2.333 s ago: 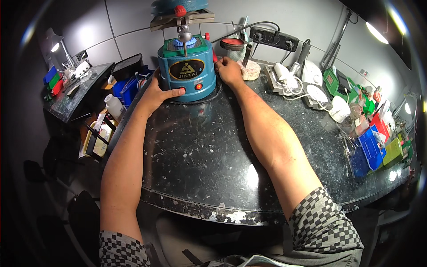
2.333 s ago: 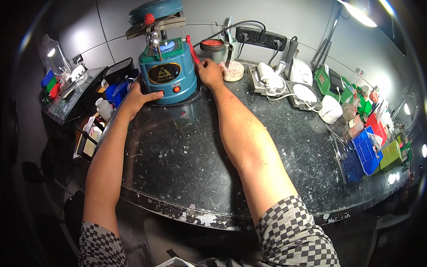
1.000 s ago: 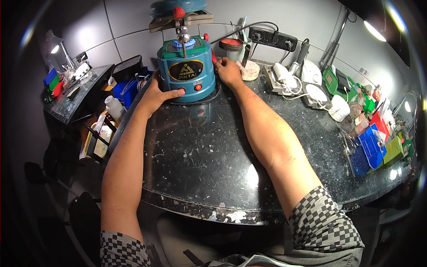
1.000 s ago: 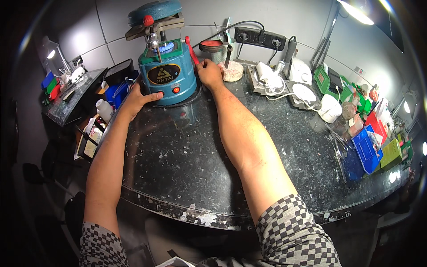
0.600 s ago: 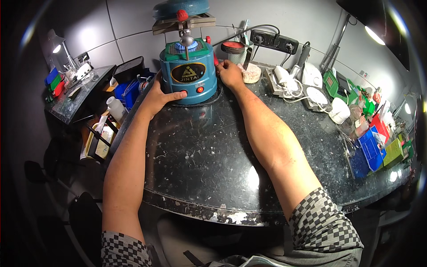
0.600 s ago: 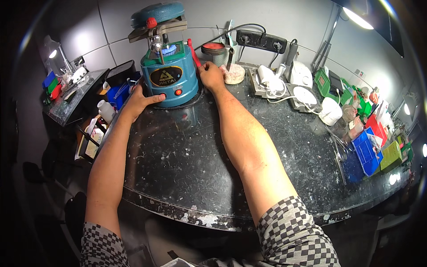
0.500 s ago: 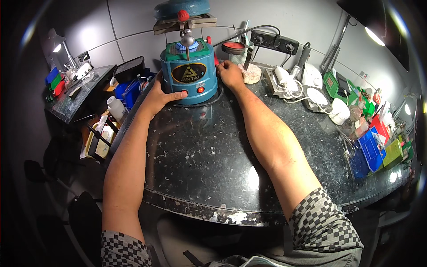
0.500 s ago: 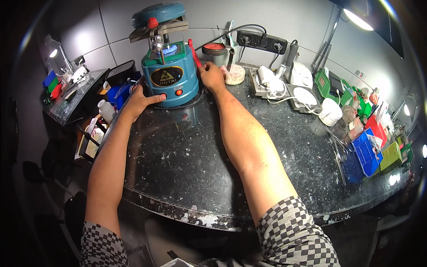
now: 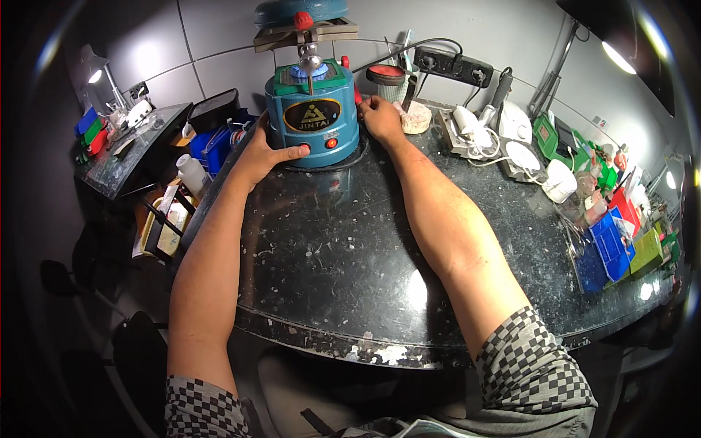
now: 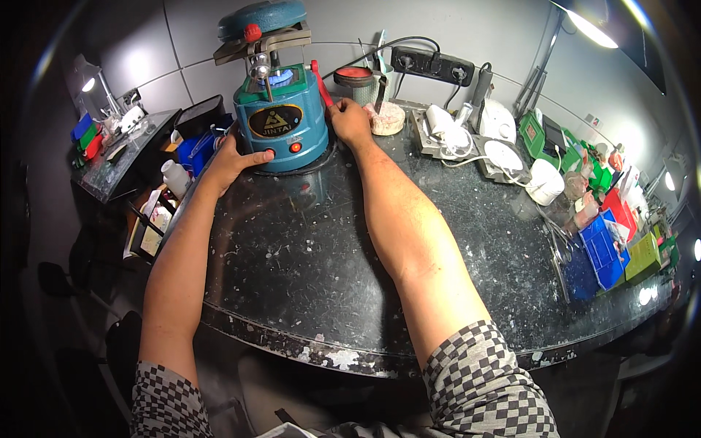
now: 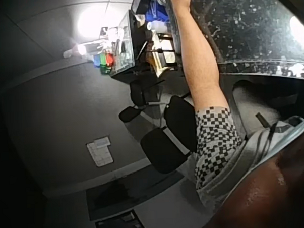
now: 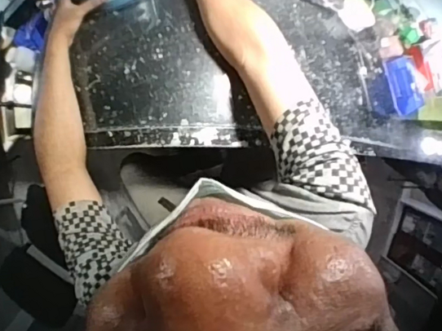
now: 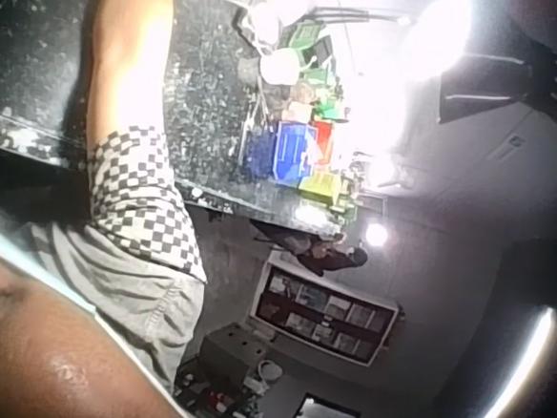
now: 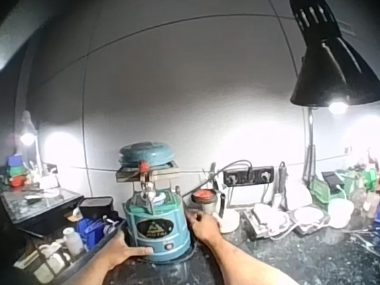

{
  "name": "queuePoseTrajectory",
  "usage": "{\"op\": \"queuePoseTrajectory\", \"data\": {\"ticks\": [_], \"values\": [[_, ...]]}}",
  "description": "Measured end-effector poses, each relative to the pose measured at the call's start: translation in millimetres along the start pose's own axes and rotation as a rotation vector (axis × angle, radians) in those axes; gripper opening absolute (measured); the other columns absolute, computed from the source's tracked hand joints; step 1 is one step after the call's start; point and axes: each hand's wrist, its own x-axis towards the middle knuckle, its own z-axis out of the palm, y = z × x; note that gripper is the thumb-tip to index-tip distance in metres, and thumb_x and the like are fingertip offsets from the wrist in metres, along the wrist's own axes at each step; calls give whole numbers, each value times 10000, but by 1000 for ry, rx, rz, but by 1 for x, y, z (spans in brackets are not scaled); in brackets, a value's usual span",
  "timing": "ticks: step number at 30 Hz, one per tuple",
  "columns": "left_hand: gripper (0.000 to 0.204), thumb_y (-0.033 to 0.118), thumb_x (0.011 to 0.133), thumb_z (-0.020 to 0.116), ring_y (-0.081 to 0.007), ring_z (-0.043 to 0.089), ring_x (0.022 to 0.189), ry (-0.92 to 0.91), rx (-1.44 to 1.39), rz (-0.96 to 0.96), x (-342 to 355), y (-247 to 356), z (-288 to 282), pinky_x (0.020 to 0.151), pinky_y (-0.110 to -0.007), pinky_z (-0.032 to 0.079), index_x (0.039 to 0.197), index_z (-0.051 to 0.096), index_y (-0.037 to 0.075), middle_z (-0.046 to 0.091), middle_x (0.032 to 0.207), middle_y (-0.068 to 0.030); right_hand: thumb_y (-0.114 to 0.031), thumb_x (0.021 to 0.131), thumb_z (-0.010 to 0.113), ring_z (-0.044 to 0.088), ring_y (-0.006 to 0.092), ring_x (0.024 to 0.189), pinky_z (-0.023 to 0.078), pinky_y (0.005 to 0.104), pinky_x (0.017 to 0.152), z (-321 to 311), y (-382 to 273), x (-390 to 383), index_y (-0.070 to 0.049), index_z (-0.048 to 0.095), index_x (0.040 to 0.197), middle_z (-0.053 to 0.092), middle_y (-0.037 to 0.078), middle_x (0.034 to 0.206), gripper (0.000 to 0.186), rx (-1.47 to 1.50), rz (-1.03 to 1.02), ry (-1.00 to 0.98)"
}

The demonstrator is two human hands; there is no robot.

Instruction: The person operates a dental drilling machine on a workbench to drill into a plaster dental model. The person holds the machine base with one hand and pulls the activation lever with the other hand to lower the drill bit into the model.

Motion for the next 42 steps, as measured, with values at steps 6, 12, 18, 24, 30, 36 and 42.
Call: {"op": "queuePoseTrajectory", "data": {"ticks": [6,12,18,24,30,36,42], "values": [[1304,447,581,931,-323,297,1452,-10,-12,6,-2,5,0,1201,-431,246,1558,178,22,311,1552,-204,-301,913,653,675,279,762,508,398,734,-3,-7,-3,-24,672,895,703,133,787,277,-7,10,-4],[1310,444,575,934,-327,298,1451,0,-7,4,0,1,0,1201,-432,248,1558,178,24,313,1551,-204,-304,916,649,680,277,779,505,399,754,-2,-7,-3,-27,676,898,710,133,797,278,-12,6,-7],[1312,451,573,933,-329,297,1451,-2,-6,0,0,0,0,1202,-433,244,1559,179,28,316,1550,-205,-307,917,646,680,276,777,503,400,753,-3,-10,-5,-30,677,899,708,133,792,280,-19,-1,1],[1297,443,580,930,-324,296,1452,1,-6,2,0,-1,0,1200,-430,247,1558,185,29,322,1545,-201,-315,914,649,676,273,770,499,400,749,-3,-9,-4,-32,677,900,705,129,783,285,-9,18,-10],[1292,437,586,933,-323,301,1449,-2,-14,1,1,-2,0,1197,-428,255,1557,185,27,322,1546,-198,-315,910,655,675,277,769,497,404,747,-1,-3,0,-30,678,893,704,133,783,286,-5,10,-8],[1280,416,592,937,-318,311,1444,-6,-31,6,-1,2,1,1195,-425,259,1555,190,25,336,1539,-197,-309,910,656,677,282,772,497,408,749,-1,-3,0,-30,681,895,705,138,788,280,10,-2,-10],[1261,405,595,937,-314,321,1436,-2,-30,11,-1,1,1,1194,-417,252,1551,209,24,351,1528,-194,-228,957,624,642,139,717,491,297,696,-2,-10,-4,6,649,899,704,64,787,242,-51,5,-18]]}}
